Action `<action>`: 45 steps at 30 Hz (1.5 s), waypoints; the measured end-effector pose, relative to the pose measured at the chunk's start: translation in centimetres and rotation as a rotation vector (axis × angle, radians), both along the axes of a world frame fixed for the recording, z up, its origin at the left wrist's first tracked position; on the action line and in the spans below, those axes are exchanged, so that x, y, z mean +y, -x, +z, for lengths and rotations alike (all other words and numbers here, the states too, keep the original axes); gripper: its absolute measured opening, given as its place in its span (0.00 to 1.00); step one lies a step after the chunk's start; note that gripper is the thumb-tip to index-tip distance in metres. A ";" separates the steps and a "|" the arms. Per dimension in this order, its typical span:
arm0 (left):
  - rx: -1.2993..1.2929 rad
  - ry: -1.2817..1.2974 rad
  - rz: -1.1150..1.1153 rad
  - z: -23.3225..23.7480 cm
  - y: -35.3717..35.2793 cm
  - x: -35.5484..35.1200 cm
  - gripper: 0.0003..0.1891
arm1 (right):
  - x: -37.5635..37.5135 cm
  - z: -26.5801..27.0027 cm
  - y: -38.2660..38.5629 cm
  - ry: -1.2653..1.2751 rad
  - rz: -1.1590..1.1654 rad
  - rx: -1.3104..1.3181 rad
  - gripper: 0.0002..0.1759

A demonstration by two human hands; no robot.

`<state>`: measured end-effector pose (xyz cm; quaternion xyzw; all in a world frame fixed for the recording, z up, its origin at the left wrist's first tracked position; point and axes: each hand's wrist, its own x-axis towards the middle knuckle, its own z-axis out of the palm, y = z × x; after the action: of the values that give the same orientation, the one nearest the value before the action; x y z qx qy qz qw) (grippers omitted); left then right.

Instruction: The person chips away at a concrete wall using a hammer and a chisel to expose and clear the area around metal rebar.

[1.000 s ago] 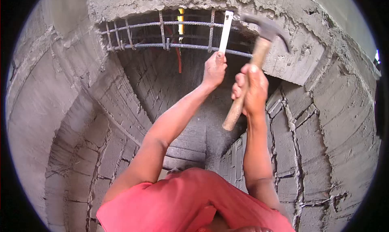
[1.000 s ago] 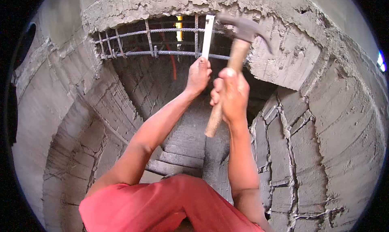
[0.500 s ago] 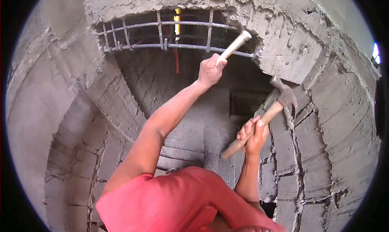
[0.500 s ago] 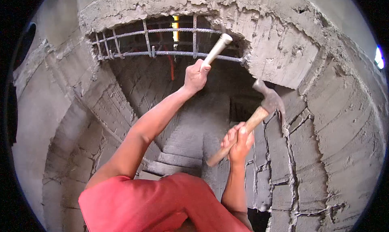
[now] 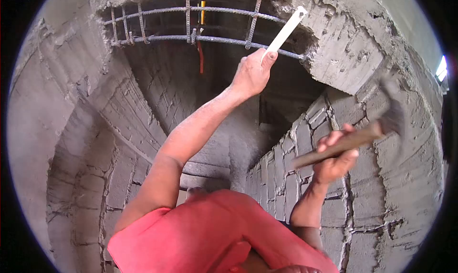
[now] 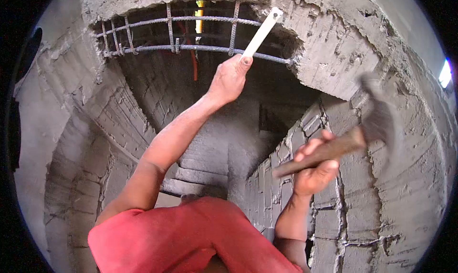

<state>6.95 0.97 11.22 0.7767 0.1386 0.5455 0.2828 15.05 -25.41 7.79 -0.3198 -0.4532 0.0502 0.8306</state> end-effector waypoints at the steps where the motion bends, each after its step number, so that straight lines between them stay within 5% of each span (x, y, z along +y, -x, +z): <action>1: 0.032 -0.010 0.015 0.5 0.5 0.1 0.31 | -0.6 1.1 -0.3 -0.095 0.062 0.066 0.39; 2: 0.033 -0.007 0.004 0.9 0.9 0.1 0.31 | -0.7 2.6 -0.2 -0.281 0.232 0.147 0.40; 3: 0.070 -0.001 0.016 1.2 1.3 0.1 0.30 | 0.1 5.0 1.3 -0.295 -0.083 -0.246 0.38; 5: 0.102 0.008 0.012 1.2 1.6 0.4 0.30 | 1.5 8.1 2.8 -0.469 -0.170 -0.532 0.37; 7: 0.121 0.021 -0.008 1.1 1.5 0.5 0.30 | 5.0 7.1 2.1 -0.527 -0.063 -0.536 0.36; 9: 0.119 0.040 -0.038 1.6 1.6 0.4 0.28 | 10.2 2.4 -0.8 -0.128 -0.337 -0.383 0.31; 10: 0.087 0.046 -0.035 1.6 1.5 0.5 0.26 | 11.2 2.0 -2.1 0.452 -0.626 -0.542 0.26; 11: 0.066 0.053 -0.031 1.3 1.6 0.4 0.25 | 12.1 4.4 1.2 0.578 -0.343 -0.060 0.26; 13: 0.082 0.023 -0.047 1.1 2.0 1.5 0.24 | 13.6 1.7 1.1 0.678 -0.393 -0.306 0.27; 16: 0.072 0.058 -0.074 2.5 2.2 3.3 0.25 | 13.3 -1.5 5.3 0.352 -0.180 0.057 0.33; 19: 0.125 0.114 -0.095 3.1 2.7 2.9 0.25 | 12.0 0.9 6.5 -0.102 0.062 0.001 0.36; 21: 0.116 0.084 -0.118 2.8 2.5 3.4 0.25 | 11.6 4.9 6.6 -0.286 0.003 -0.272 0.36; 23: 0.101 0.068 -0.115 2.7 2.4 3.5 0.25 | 13.3 5.7 5.0 -0.418 -0.019 -0.192 0.42; 24: 0.101 0.062 -0.130 2.7 2.3 3.6 0.26 | 13.8 5.5 3.8 -0.214 -0.055 -0.206 0.37; 25: 0.085 0.061 -0.159 2.5 2.1 3.9 0.26 | 14.3 4.0 1.3 0.208 -0.486 -0.303 0.33; 27: 0.054 0.121 -0.174 2.3 2.0 3.9 0.27 | 13.7 7.0 2.7 0.532 -0.228 -0.057 0.29; 29: 0.049 0.138 -0.180 1.7 2.2 4.0 0.27 | 12.8 6.7 4.7 0.455 -0.439 -0.116 0.30; 32: -0.002 0.155 -0.253 1.1 3.3 2.5 0.26 | 9.9 7.2 5.9 -0.128 -0.026 -0.137 0.36; 45: 0.172 0.116 -0.168 1.6 0.4 5.4 0.24 | 8.4 9.8 9.9 -0.345 -0.298 -0.425 0.38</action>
<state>6.55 6.32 12.81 0.8118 0.1278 0.4424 0.3589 5.17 -17.02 17.55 -0.2406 -0.5667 -0.2178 0.7573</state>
